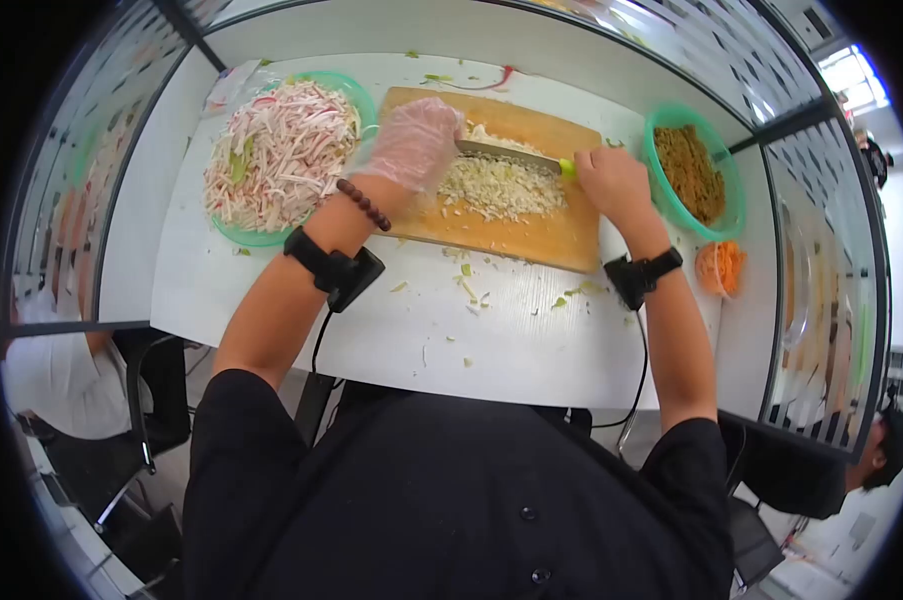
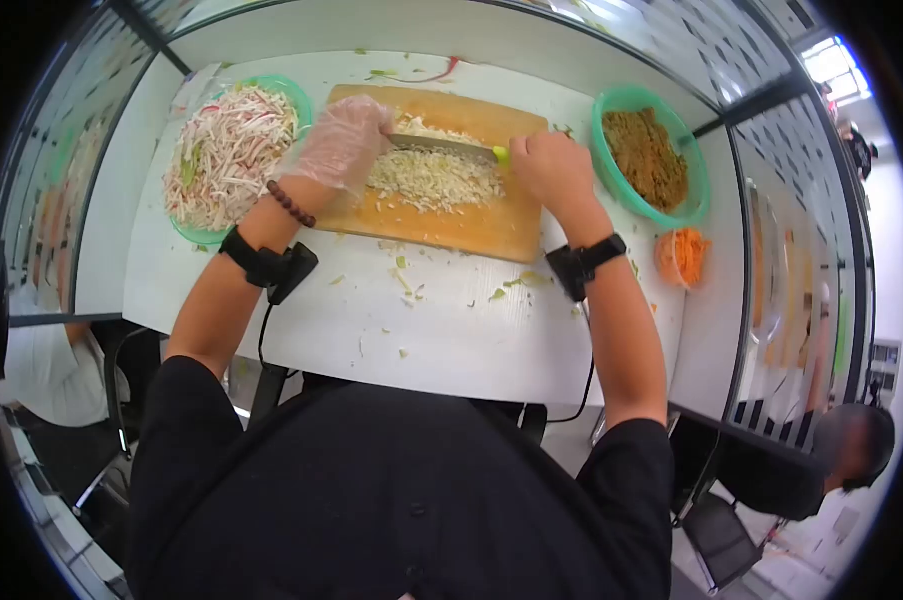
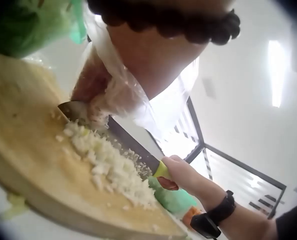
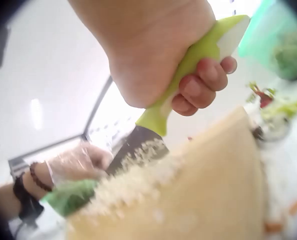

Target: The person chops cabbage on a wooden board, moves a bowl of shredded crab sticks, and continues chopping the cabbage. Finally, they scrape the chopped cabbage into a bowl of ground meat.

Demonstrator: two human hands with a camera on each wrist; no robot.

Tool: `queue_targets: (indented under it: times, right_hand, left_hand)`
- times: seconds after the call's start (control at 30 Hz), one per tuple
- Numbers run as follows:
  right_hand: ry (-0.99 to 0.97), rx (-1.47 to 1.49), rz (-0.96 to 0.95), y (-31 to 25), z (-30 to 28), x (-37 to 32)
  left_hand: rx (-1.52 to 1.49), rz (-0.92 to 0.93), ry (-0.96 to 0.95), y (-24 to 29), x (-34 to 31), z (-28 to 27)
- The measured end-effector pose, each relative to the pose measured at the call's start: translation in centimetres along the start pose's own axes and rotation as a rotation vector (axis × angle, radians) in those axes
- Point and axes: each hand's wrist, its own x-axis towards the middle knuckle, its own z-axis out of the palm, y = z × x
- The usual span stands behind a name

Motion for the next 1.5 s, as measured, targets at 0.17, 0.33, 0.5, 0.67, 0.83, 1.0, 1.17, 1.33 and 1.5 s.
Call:
queue_targets:
  times: [0.17, 0.33, 0.5, 0.67, 0.83, 1.0, 1.17, 1.33, 1.5]
  right_hand:
    - [-0.019, 0.005, 0.047, 0.2, -1.8, 0.0]
    - [0.002, -0.003, 0.019, 1.2, -0.6, 0.6]
    - [-0.033, 0.014, 0.039, 0.4, -1.7, 1.6]
    - [0.004, 0.039, 0.031, 1.2, -0.3, 1.9]
    - [0.033, 0.038, 0.022, 1.4, 0.5, 0.8]
    - [0.032, 0.062, 0.043, 0.8, -0.1, 1.9]
    - [-0.005, 0.048, 0.026, 1.4, 0.1, 2.8]
    - [0.026, 0.051, 0.005, 1.3, 0.3, 2.9]
    - [0.069, 0.083, 0.005, 1.0, -0.8, 3.8]
  left_hand:
    - [-0.05, 0.014, 0.06, 0.3, 0.2, 0.1]
    - [-0.145, -0.035, -0.02, 0.4, 1.1, -0.5]
    - [0.017, -0.034, -0.043, -0.5, 2.4, 0.3]
    - [0.019, -0.055, -0.115, -0.5, 3.8, 0.2]
    - [0.029, -0.111, -0.172, -0.2, 3.9, 0.2]
    - [0.055, -0.106, -0.1, -0.9, 4.3, 1.1]
    - [0.045, -0.062, -0.125, -1.0, 4.8, 0.2]
    - [0.085, -0.063, -0.063, -1.9, 5.3, 1.6]
    - [0.116, -0.11, -0.152, -2.5, 6.2, 1.4]
